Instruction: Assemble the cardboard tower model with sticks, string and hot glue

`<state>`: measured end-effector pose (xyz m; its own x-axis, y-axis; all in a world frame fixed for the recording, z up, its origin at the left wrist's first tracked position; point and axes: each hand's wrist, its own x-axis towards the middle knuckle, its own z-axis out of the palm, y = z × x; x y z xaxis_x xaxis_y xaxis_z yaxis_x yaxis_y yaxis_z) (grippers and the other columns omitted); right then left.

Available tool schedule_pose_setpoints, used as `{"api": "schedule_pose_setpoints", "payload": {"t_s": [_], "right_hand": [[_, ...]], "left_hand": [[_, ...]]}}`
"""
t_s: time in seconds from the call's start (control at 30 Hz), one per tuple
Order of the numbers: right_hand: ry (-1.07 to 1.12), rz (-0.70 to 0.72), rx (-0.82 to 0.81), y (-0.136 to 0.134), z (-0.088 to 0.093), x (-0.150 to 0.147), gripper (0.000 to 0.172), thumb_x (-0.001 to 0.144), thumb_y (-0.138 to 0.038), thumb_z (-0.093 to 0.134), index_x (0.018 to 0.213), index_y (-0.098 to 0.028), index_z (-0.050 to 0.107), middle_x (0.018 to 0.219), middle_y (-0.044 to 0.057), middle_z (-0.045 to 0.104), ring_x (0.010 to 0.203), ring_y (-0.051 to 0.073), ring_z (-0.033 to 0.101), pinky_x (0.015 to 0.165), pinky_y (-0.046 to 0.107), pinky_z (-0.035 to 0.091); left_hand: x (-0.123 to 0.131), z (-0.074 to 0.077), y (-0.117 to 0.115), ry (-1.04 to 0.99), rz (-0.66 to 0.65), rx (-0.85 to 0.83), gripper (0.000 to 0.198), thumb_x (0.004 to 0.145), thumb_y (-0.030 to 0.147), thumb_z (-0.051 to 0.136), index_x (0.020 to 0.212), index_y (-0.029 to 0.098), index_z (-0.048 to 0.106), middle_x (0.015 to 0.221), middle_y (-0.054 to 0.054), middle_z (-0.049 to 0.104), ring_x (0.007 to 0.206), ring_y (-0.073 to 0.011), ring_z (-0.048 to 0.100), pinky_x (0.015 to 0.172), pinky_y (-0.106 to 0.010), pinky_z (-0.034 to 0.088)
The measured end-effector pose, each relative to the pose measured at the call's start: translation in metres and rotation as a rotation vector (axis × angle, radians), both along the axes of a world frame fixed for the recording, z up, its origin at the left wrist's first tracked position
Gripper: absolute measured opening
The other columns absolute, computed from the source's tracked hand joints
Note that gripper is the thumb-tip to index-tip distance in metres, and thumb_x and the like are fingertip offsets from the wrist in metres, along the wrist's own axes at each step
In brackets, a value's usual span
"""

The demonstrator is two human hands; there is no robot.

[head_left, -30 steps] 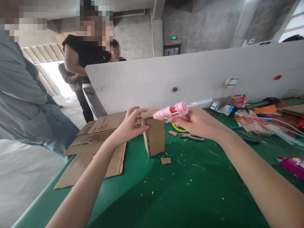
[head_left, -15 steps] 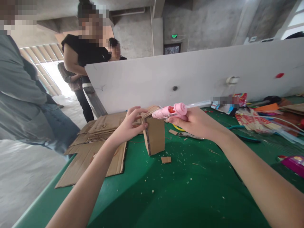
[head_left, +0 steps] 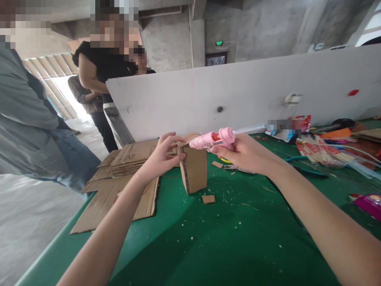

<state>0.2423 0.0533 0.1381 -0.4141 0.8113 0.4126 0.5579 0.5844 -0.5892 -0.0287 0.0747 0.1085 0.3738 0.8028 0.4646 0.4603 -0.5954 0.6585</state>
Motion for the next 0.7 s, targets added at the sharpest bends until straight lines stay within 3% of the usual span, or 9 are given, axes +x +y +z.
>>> {"api": "schedule_pose_setpoints", "payload": {"t_s": [0.2,0.4,0.57,0.7], "right_hand": [[0.009,0.035,0.000,-0.0021,0.0001,-0.0012,0.046,0.088,-0.064,0.053,0.102,-0.023,0.068,0.077,0.002,0.061,0.069,0.017,0.050,0.063,0.031,0.039],[-0.004,0.016,0.010,-0.0009,-0.0009,-0.0015,0.047,0.088,-0.064,0.052,0.100,-0.022,0.068,0.070,0.000,0.057,0.063,0.015,0.045,0.059,0.030,0.036],[-0.007,0.054,0.023,-0.0005,0.0001,-0.0007,0.042,0.090,-0.059,0.053,0.107,-0.024,0.068,0.082,0.001,0.064,0.070,0.016,0.051,0.065,0.031,0.039],[-0.061,0.009,0.024,-0.0007,0.0019,0.0001,0.040,0.090,-0.060,0.052,0.096,-0.023,0.067,0.071,0.000,0.059,0.064,0.016,0.049,0.062,0.032,0.038]], "left_hand": [[0.0006,-0.0010,0.0011,-0.003,0.011,0.019,0.037,0.088,0.035,0.062,0.124,0.029,0.054,0.150,-0.008,0.030,0.141,-0.0313,0.040,0.107,-0.047,0.051],[0.0012,-0.0026,0.0011,-0.010,0.015,0.026,0.037,0.089,0.035,0.062,0.124,0.028,0.055,0.150,-0.009,0.032,0.139,-0.0306,0.043,0.109,-0.048,0.049],[0.0016,-0.0041,0.0014,-0.016,0.015,0.044,0.038,0.089,0.036,0.062,0.125,0.027,0.055,0.149,-0.009,0.033,0.139,-0.0299,0.044,0.109,-0.046,0.050],[0.0017,-0.0043,0.0021,-0.020,0.017,0.039,0.039,0.088,0.037,0.062,0.125,0.028,0.056,0.149,-0.009,0.033,0.138,-0.0299,0.044,0.107,-0.045,0.051]]}}
